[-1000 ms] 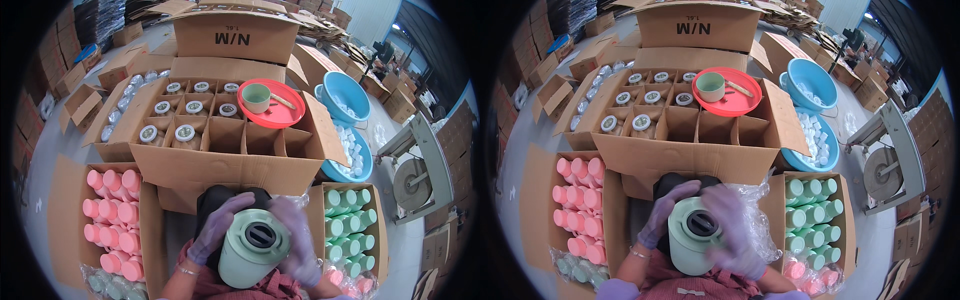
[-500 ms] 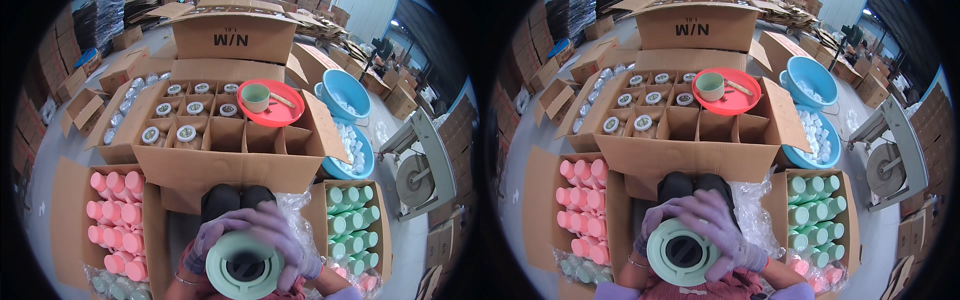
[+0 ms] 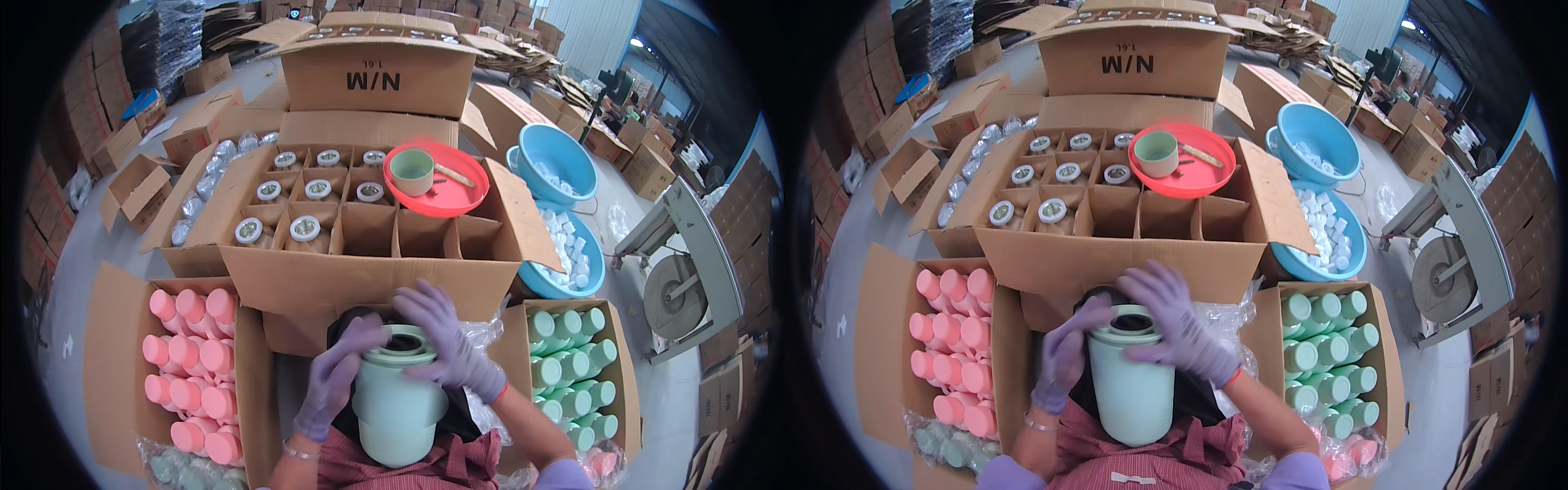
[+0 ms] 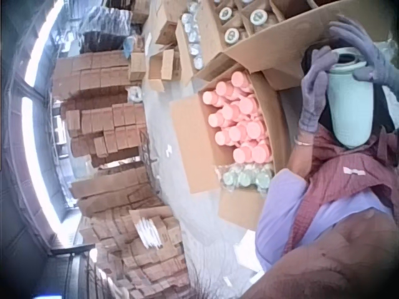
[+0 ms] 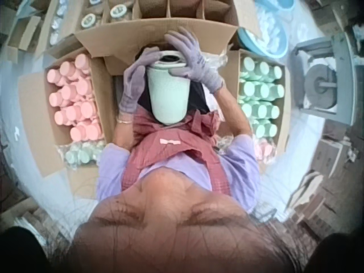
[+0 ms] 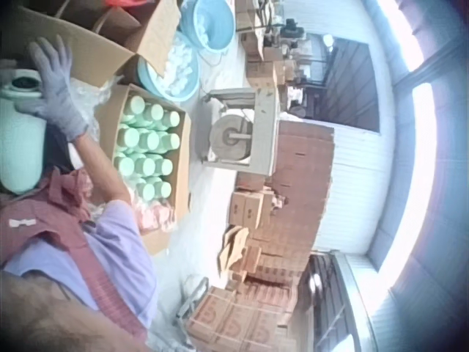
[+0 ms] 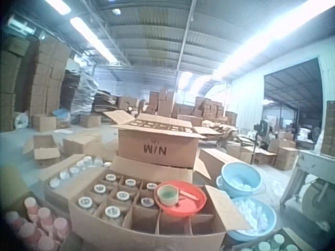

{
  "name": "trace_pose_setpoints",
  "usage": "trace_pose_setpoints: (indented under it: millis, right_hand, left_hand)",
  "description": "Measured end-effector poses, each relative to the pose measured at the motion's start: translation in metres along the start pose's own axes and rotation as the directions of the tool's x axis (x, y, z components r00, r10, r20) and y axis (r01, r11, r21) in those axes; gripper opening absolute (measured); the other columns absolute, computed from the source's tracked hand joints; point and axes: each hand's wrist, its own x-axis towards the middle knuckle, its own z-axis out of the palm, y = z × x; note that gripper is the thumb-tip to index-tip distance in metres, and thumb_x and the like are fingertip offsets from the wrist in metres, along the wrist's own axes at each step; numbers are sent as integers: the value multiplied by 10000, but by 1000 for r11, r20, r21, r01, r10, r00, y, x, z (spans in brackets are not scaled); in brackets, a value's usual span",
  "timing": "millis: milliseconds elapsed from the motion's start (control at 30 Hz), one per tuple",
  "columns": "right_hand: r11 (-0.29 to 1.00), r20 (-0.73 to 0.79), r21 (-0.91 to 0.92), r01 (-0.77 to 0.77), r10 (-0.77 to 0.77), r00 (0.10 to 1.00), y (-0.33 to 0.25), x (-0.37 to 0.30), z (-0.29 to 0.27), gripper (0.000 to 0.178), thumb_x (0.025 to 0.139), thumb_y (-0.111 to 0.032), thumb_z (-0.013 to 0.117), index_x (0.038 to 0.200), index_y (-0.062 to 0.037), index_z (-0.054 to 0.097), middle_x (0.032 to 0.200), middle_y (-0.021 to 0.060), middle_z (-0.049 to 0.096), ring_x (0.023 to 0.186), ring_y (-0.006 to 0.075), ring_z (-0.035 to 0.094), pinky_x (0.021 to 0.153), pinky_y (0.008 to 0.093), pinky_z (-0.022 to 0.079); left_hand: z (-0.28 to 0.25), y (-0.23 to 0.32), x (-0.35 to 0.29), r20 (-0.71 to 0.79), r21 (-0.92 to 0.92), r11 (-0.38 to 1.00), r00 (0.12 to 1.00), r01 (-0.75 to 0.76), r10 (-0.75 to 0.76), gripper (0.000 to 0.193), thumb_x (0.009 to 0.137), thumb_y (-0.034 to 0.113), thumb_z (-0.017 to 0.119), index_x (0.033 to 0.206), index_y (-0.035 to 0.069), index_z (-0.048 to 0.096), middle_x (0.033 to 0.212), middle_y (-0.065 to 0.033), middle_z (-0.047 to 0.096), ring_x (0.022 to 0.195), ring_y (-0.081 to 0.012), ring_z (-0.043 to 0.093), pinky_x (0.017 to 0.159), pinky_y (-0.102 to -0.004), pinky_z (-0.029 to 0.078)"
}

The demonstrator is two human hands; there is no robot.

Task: The person assembles thermos bottles by inserting inner glass liners into colored outer shells, screwing on lids, and wrapping each unit in plastic. The person alternates between pink and green bottles, handling lids and liners from nearby boxes and basins.

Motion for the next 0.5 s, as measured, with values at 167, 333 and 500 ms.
trace_pose_setpoints:
  millis: [167, 333, 500]
  right_hand:
    - [958, -10, 160, -237, 242, 970, 6, -15, -18, 963, 732, -611, 720, 1462, -50, 437, 1457, 224, 443, 1417, 420, 336, 1186, 509, 237]
    - [870, 81, 443, -218, 203, 976, 14, -24, -13, 838, 808, -531, 715, 1449, -52, 467, 1432, 211, 480, 1388, 374, 404, 1177, 469, 292]
    - [482, 213, 668, -567, 606, 767, 7, -37, -18, 599, 967, -282, 629, 1481, -46, 434, 1449, 154, 498, 1353, 242, 465, 1112, 370, 394]
  left_hand:
    - [-12, -5, -9, -202, -307, 928, 968, -210, 152, 472, 1068, 271, 355, 1298, -69, 588, 1297, -171, 625, 1321, -299, 511, 1162, -396, 325]
    - [-3, -17, -24, -173, -320, 937, 981, -140, 87, 475, 1055, 304, 423, 1346, -49, 551, 1346, -154, 597, 1303, -250, 522, 1194, -402, 286]
    - [-20, -33, -11, -131, -392, 919, 991, -47, -5, 622, 996, 419, 574, 1440, -8, 488, 1449, -152, 523, 1275, -278, 553, 1181, -385, 285]
